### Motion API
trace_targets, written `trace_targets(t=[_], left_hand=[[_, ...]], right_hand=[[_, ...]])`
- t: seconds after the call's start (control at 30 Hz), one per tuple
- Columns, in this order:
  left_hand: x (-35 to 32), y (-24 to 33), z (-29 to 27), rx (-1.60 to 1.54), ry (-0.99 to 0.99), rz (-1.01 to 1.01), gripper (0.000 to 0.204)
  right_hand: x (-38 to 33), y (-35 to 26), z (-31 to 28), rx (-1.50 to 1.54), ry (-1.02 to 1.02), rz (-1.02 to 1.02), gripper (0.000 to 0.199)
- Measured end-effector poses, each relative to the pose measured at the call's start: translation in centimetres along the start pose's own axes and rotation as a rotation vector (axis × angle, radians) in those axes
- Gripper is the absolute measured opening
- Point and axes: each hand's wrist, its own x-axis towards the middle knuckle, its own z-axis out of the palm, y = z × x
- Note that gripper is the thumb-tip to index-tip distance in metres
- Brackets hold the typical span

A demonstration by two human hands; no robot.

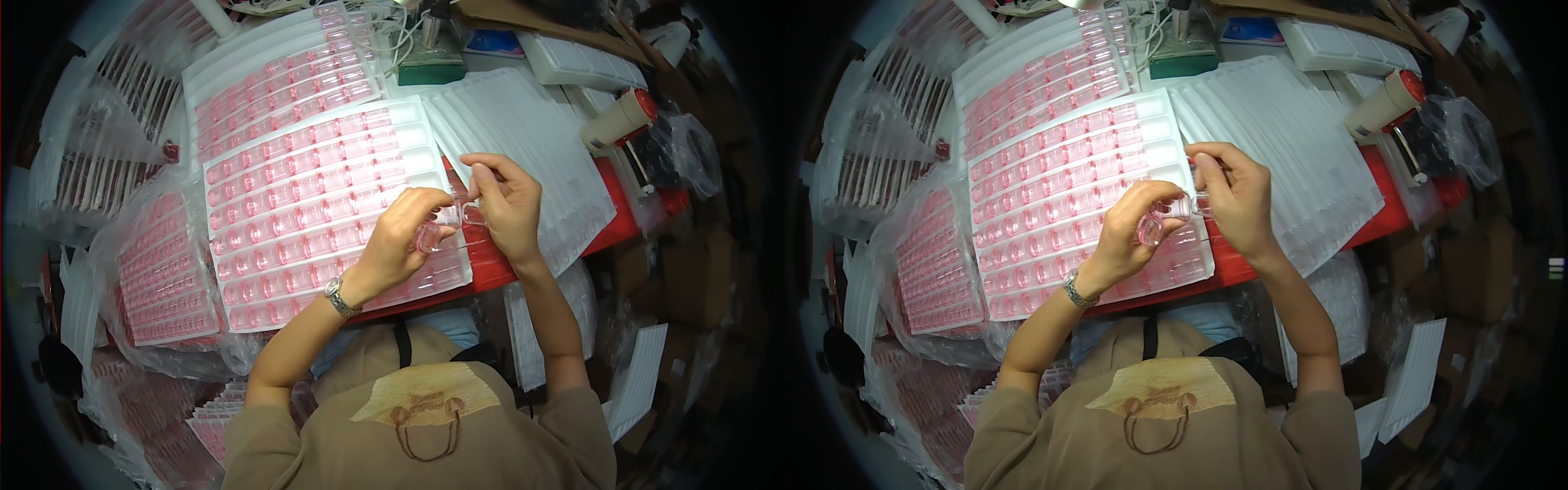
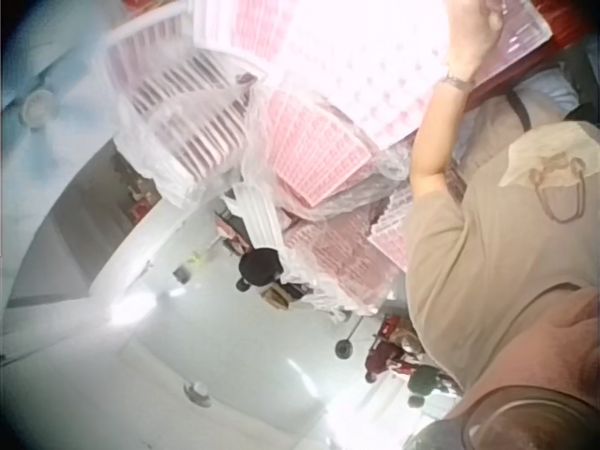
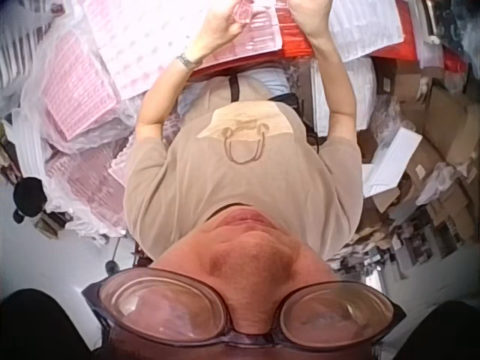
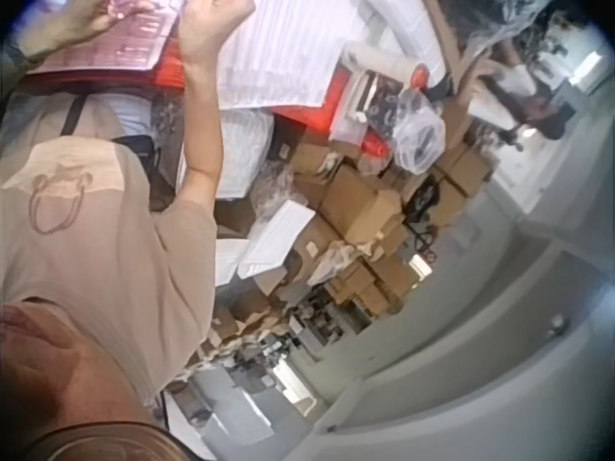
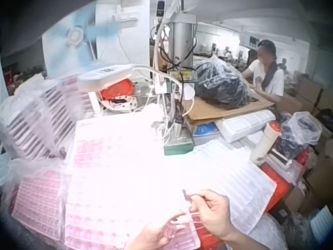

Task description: The person is inspecting and organizing small pink vials into plastic trays and then moving the trays into stacks.

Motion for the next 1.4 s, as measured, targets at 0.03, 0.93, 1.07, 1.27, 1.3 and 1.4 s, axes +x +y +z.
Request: trace_targets(t=[0.03,0.93,1.07,1.27,1.3,1.4], left_hand=[[0.0,-0.1,-0.1,-0.004,-0.004,0.002,0.032],[-0.7,-1.6,-2.0,-0.673,0.515,-0.488,0.026],[-1.1,-0.9,-3.2,-0.605,0.498,-0.459,0.027],[-1.1,1.0,-1.0,-0.587,0.198,-0.445,0.027],[-0.7,1.4,-0.1,-0.606,0.178,-0.435,0.027],[-0.3,1.8,1.9,-0.076,0.473,-0.271,0.030]], right_hand=[[0.5,0.2,-0.2,-0.002,0.006,0.001,0.015],[2.6,4.2,2.8,-0.954,-0.428,-0.446,0.038],[1.5,4.7,2.2,-0.803,-0.506,-0.386,0.031],[1.0,-1.5,2.0,0.359,-0.111,-0.111,0.019],[0.8,-0.9,2.6,0.235,0.002,-0.228,0.018],[0.8,-0.8,2.3,-0.273,0.076,-0.535,0.012]])
